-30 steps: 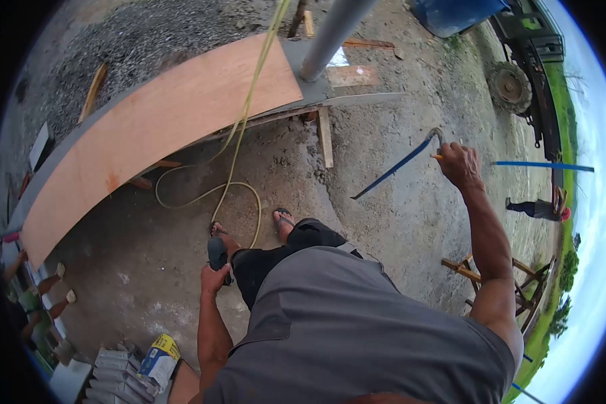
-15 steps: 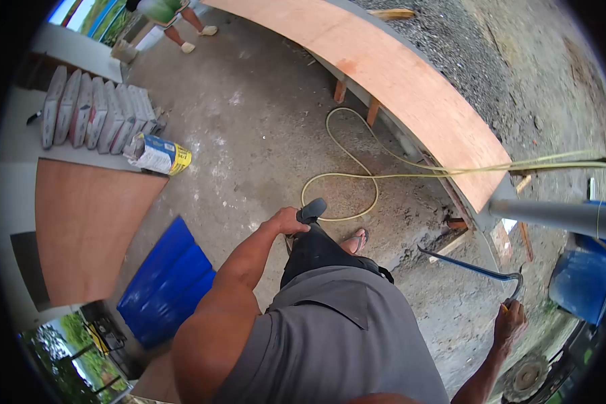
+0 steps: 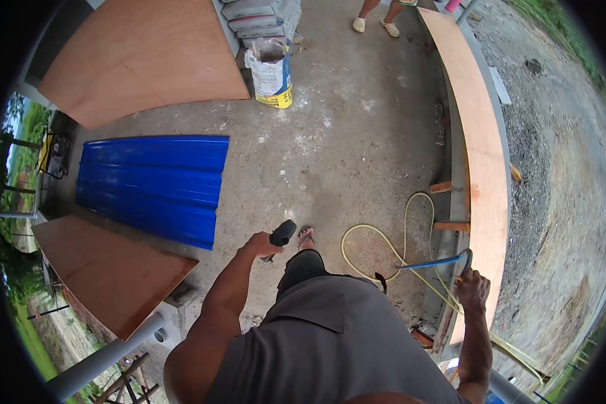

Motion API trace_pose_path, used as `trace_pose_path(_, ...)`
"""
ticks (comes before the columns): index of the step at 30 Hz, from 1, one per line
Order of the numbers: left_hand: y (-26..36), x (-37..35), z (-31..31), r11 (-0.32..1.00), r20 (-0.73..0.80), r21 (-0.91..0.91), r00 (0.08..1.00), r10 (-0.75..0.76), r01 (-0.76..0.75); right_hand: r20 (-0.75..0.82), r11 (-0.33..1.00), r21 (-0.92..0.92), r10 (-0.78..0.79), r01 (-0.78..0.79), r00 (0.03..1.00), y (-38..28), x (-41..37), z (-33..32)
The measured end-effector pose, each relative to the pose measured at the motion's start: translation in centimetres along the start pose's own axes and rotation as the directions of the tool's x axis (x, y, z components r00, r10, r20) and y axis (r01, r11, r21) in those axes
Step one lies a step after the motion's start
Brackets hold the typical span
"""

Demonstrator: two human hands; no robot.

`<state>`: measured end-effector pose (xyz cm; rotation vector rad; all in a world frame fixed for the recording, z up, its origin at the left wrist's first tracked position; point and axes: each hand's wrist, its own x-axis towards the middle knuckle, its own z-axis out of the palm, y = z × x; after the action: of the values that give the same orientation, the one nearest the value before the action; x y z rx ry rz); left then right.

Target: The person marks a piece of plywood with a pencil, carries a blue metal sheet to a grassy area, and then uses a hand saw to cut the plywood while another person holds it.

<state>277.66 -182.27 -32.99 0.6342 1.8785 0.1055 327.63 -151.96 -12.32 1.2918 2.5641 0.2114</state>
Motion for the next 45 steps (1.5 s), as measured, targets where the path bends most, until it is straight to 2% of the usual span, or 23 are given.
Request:
trace_pose_path(2,-6.0,-1.1,-3.0,0.994,-0.161,-0.086,0.983,-0.083,0.070,0.081,0.997,-0.027,-0.069,0.071,0.994,-5.0,7.8,-1.5)
trace_pose_path(3,-7.4,-2.6,-5.0,0.979,-0.182,-0.159,0.971,-0.156,0.127,-0.034,0.994,-0.072,-0.081,0.079,0.996,-6.3,11.6,0.8)
trace_pose_path(4,-9.0,-4.3,-6.7,0.954,-0.195,-0.233,0.952,-0.236,0.189,0.052,0.989,-0.091,-0.114,0.118,0.992,-9.1,15.2,-1.5)
trace_pose_path(6,-14.7,-4.7,-6.7,0.914,-0.349,-0.368,0.886,-0.304,0.169,0.127,0.965,-0.115,-0.220,0.234,0.967,-15.7,22.6,-4.8)
trace_pose_path(8,-14.9,-8.3,-7.5,0.859,-0.477,-0.492,0.782,-0.402,0.141,0.156,0.908,-0.160,-0.363,0.386,0.919,-22.5,29.2,-7.3)
trace_pose_path(9,-16.5,-8.6,-6.6,0.814,-0.460,-0.557,0.755,-0.467,0.165,0.201,0.865,-0.196,-0.426,0.462,0.882,-26.3,32.2,-9.1)
trace_pose_path(11,-17.9,-9.9,-4.4,0.712,-0.405,-0.679,0.717,-0.568,0.181,0.091,0.796,-0.213,-0.562,0.567,0.822,-33.5,38.2,-10.2)
trace_pose_path(13,-17.8,-10.6,-1.3,0.617,-0.336,-0.755,0.680,-0.652,0.219,0.158,0.780,-0.251,-0.551,0.573,0.820,-42.7,43.3,-14.6)
trace_pose_path(15,-18.2,-9.5,3.5,0.536,-0.220,-0.794,0.688,-0.692,0.286,0.172,0.805,-0.148,-0.551,0.574,0.817,-50.7,48.3,-18.4)
trace_pose_path(18,-13.9,-9.8,7.2,0.427,-0.047,-0.818,0.695,-0.717,0.386,0.052,0.805,-0.084,-0.584,0.587,0.810,-61.0,56.0,-22.2)
trace_pose_path(20,-9.8,-10.0,7.0,0.319,0.122,-0.826,0.700,-0.703,0.464,0.023,0.804,-0.005,-0.594,0.595,0.804,-67.1,60.9,-24.2)
trace_pose_path(22,-7.0,-8.2,8.8,0.350,0.130,-0.790,0.695,-0.707,0.503,0.023,0.815,0.054,-0.579,0.577,0.815,-72.3,65.3,-25.4)
trace_pose_path(24,-2.7,-8.4,4.5,0.165,0.279,-0.828,0.650,-0.707,0.535,0.180,0.831,0.139,-0.556,0.539,0.811,-75.9,68.8,-26.3)
trace_pose_path(26,-0.3,-7.6,0.2,0.184,0.290,-0.808,0.648,-0.704,0.560,0.245,0.836,0.269,-0.539,0.478,0.806,-78.8,72.3,-23.6)
trace_pose_path(29,0.4,-6.0,-4.5,0.099,0.314,-0.848,0.645,-0.697,0.520,0.186,0.876,0.356,-0.406,0.324,0.895,-80.7,74.1,-14.9)
trace_pose_path(31,1.2,-5.8,-8.8,0.028,0.288,-0.905,0.659,-0.695,0.425,0.400,0.914,0.370,-0.320,0.168,0.859,-80.0,75.1,-5.7)
trace_pose_path(33,-0.5,-4.7,-10.0,0.072,0.206,-0.923,0.646,-0.735,0.377,0.570,0.938,0.254,-0.342,0.235,0.747,-75.9,74.3,6.0)
trace_pose_path(34,-1.0,-4.3,-9.6,0.024,0.227,-0.936,0.656,-0.719,0.350,0.713,0.958,0.231,-0.287,0.173,0.639,-72.7,71.6,5.3)
trace_pose_path(35,-1.1,-4.0,-9.4,-0.032,0.248,-0.947,0.666,-0.703,0.319,0.659,0.953,0.180,-0.300,0.243,0.690,-69.3,68.8,5.8)
trace_pose_path(36,-1.4,-3.6,-10.3,-0.083,0.251,-0.959,0.677,-0.692,0.271,0.722,0.954,0.096,-0.262,0.283,0.640,-66.4,67.4,6.5)
trace_pose_path(37,-0.7,-3.7,-14.0,0.027,0.224,-0.932,0.633,-0.742,0.361,0.773,0.940,0.020,-0.231,0.341,0.591,-63.4,66.5,7.3)
trace_pose_path(42,-1.4,-1.9,-19.0,0.211,0.164,-0.901,0.749,-0.642,0.378,0.817,0.898,-0.116,-0.157,0.425,0.554,-54.7,66.3,6.1)
trace_pose_path(45,-2.8,-0.7,-21.9,0.302,0.037,-0.917,0.810,-0.586,0.260,0.686,0.896,0.021,-0.335,0.443,0.646,-56.2,69.0,6.9)
